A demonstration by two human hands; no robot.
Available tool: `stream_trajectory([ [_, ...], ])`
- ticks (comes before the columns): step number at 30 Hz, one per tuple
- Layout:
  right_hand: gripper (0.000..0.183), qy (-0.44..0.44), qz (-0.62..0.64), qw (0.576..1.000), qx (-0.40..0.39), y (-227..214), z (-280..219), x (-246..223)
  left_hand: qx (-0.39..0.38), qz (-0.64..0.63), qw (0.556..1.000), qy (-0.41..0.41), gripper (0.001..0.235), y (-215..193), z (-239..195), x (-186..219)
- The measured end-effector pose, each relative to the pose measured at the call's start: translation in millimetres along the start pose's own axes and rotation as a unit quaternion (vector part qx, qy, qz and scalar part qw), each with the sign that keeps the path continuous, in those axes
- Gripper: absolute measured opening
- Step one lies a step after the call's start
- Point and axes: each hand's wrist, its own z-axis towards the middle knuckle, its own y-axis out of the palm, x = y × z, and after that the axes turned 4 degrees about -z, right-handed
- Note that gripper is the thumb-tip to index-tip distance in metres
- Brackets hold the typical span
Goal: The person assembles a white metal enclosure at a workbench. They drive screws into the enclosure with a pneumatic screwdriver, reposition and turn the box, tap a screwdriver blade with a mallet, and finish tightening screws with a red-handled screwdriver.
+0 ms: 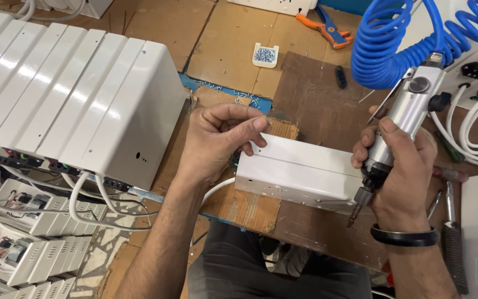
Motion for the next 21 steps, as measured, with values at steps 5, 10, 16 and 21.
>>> stream_trajectory([
  [5, 0.032, 0.002, 0.009, 1.000, 0.002, -0.5, -0.6, 0.8, -0.002, -0.011, 1.000, -0.006, 0.012, 2.1, -1.8, 1.0],
  [10, 0.032, -0.003, 0.006, 1.000, -0.001, 0.2, -1.0, -0.2, 0.001, -0.011, 1.000, -0.007, 0.012, 3.0, -3.4, 1.2],
  [16, 0.033, -0.007, -0.010, 1.000, -0.007, 2.4, -2.2, -2.8, 0.009, 0.001, 1.000, -0.005, 0.015, 4.4, -4.1, 2.6],
  [21, 0.034, -0.004, -0.004, 1.000, -0.007, 2.7, -1.9, -2.6, 0.022, -0.005, 1.000, -0.015, 0.017, 3.8, -4.0, 2.2],
])
